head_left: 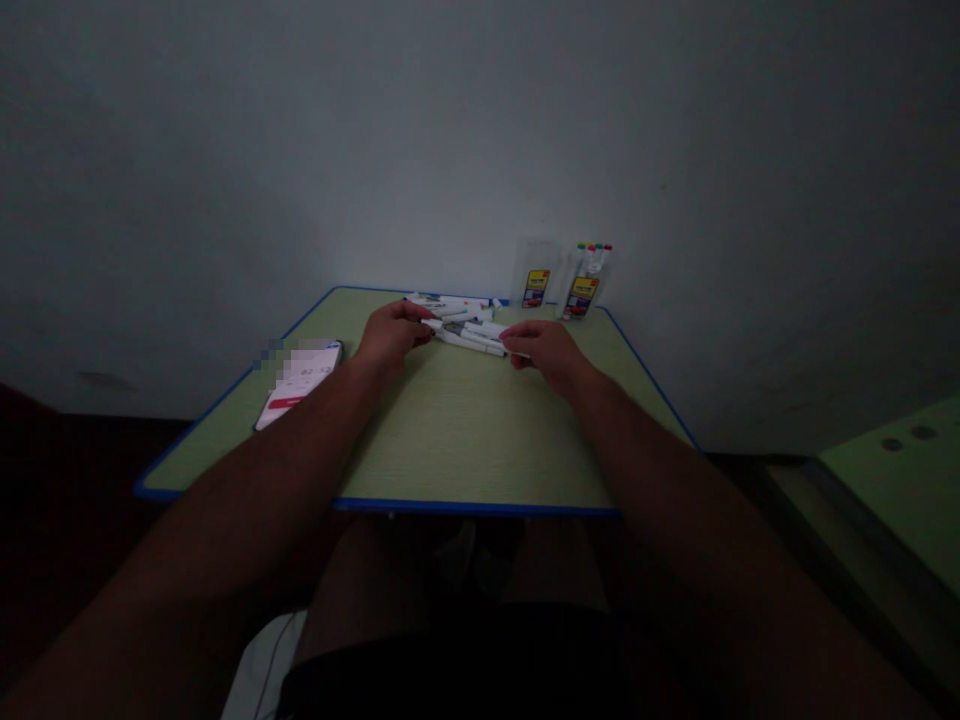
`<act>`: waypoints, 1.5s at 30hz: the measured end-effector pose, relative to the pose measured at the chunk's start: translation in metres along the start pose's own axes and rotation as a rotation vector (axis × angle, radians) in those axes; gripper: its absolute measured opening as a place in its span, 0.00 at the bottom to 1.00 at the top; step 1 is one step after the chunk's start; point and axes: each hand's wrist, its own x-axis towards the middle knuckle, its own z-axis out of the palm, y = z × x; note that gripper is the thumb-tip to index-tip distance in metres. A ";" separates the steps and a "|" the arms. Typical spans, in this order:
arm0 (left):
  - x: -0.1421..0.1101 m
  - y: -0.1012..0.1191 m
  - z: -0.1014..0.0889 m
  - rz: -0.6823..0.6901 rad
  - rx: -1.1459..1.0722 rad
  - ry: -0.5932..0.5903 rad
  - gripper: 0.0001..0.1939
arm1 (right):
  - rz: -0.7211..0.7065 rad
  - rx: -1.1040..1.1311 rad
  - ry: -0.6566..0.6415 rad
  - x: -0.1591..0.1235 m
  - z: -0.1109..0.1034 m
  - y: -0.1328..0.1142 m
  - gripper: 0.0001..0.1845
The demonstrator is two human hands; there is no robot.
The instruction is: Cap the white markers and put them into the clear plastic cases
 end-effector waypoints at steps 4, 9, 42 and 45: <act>-0.003 0.001 0.001 -0.007 -0.001 -0.035 0.11 | -0.009 -0.008 -0.011 0.001 0.000 0.002 0.04; -0.003 -0.001 0.002 -0.006 0.006 -0.079 0.11 | -0.020 -0.003 -0.022 0.000 0.000 0.002 0.05; -0.009 -0.006 0.009 0.293 0.022 -0.376 0.15 | 0.040 -0.072 -0.004 0.002 -0.002 0.001 0.08; -0.010 -0.004 0.010 0.293 0.070 -0.367 0.15 | 0.039 -0.072 -0.003 0.001 -0.002 0.001 0.09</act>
